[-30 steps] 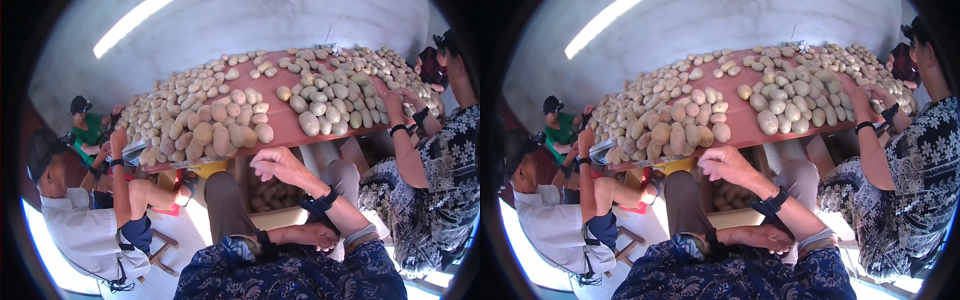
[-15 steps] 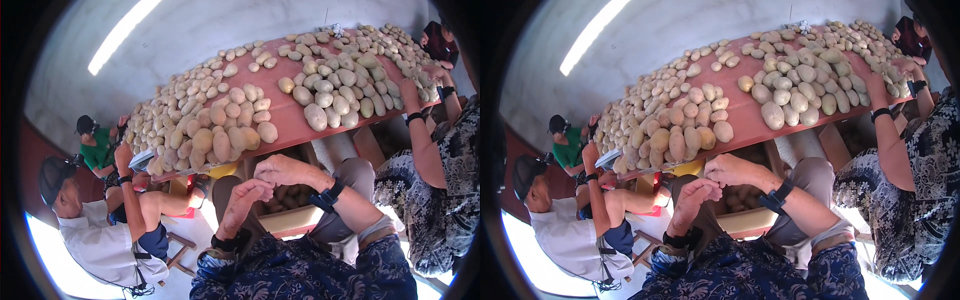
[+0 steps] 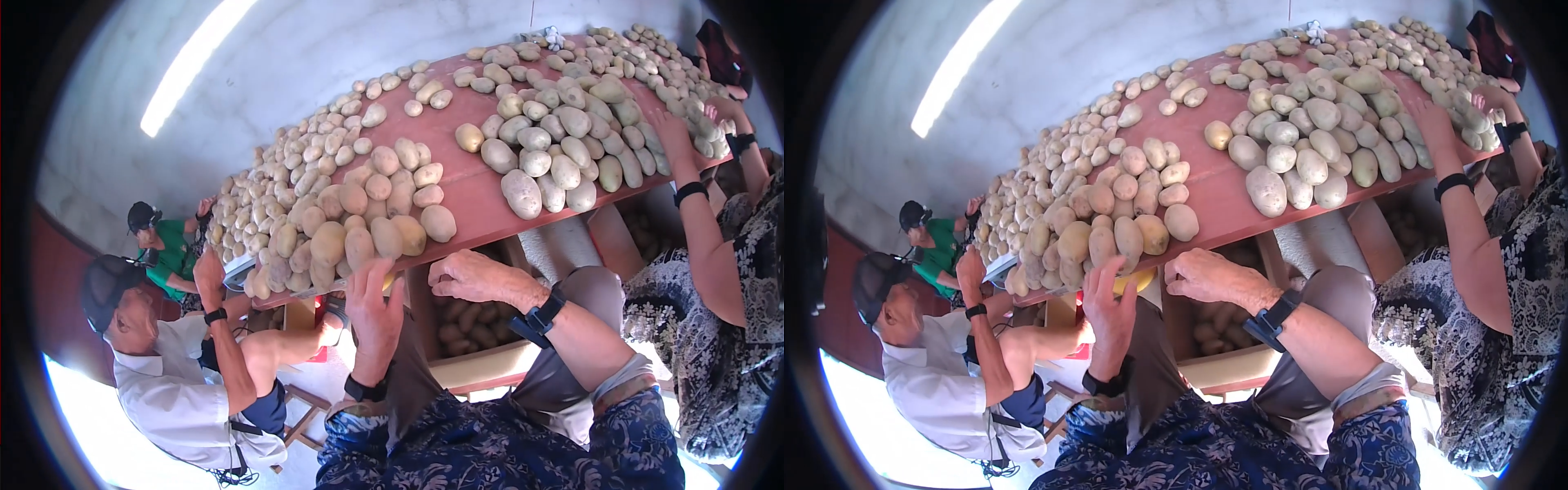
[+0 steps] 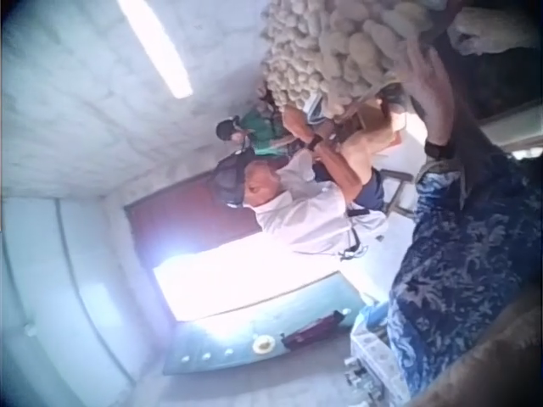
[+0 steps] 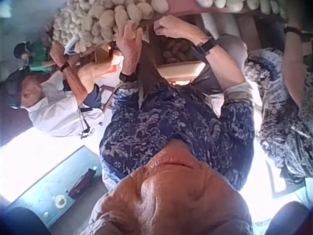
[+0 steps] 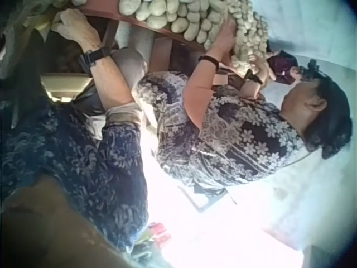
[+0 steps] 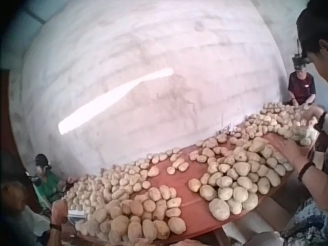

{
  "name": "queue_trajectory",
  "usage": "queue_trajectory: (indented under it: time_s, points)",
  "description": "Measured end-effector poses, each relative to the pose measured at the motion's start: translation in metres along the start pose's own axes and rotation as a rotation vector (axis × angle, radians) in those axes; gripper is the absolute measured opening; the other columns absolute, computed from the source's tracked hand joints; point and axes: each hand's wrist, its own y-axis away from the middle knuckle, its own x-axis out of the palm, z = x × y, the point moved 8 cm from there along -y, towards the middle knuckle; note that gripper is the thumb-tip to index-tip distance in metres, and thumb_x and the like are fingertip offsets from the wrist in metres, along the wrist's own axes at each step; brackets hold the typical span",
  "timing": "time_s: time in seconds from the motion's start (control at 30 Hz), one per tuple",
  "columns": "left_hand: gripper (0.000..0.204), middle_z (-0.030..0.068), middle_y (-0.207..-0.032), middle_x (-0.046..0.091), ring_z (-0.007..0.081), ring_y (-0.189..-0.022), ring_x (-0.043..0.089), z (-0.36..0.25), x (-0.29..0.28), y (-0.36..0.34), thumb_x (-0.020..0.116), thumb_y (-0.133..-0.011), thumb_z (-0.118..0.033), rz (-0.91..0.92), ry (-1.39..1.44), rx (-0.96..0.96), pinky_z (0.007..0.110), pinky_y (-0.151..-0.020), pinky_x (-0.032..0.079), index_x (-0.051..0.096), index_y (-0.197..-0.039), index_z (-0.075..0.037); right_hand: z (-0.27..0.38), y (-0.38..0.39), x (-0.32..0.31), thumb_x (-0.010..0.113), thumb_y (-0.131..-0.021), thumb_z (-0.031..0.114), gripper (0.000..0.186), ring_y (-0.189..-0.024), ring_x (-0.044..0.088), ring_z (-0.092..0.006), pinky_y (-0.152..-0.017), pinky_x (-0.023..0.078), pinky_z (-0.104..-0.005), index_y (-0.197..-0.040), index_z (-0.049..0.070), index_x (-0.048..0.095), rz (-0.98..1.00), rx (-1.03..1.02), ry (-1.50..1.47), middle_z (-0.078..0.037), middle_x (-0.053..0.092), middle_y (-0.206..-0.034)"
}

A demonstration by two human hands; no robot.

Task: Sorting a large quantity of potatoes on a table into boxes.

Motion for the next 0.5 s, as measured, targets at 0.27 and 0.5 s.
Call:
queue_trajectory:
  time_s: [0.27,0.5]
  points:
    - [0.055,0.0221,-0.128,0.051,0.0377,-0.121,0.049,0.013,0.053,-0.047,0.07,-0.074,-0.013,0.111,-0.551,0.36,0.053,-0.108,0.031,0.056,-0.128,-0.008,-0.01,0.002,-0.006,0.065,-0.088,0.023,0.021,-0.089,0.067,-0.0341,-0.082,0.051,-0.0454,-0.096,0.004,0.069,0.019,0.128,0.087,-0.015,0.07,-0.087]
    - [0.043,0.0196,-0.122,0.054,0.0344,-0.117,0.052,0.021,0.055,-0.049,0.065,-0.073,-0.011,0.037,-0.452,0.4,0.054,-0.107,0.034,0.062,-0.116,-0.008,-0.012,0.002,-0.001,0.068,-0.086,0.024,0.022,-0.096,0.066,-0.0329,-0.085,0.051,-0.0454,-0.096,0.005,0.07,0.097,0.146,0.147,-0.014,0.071,-0.093]
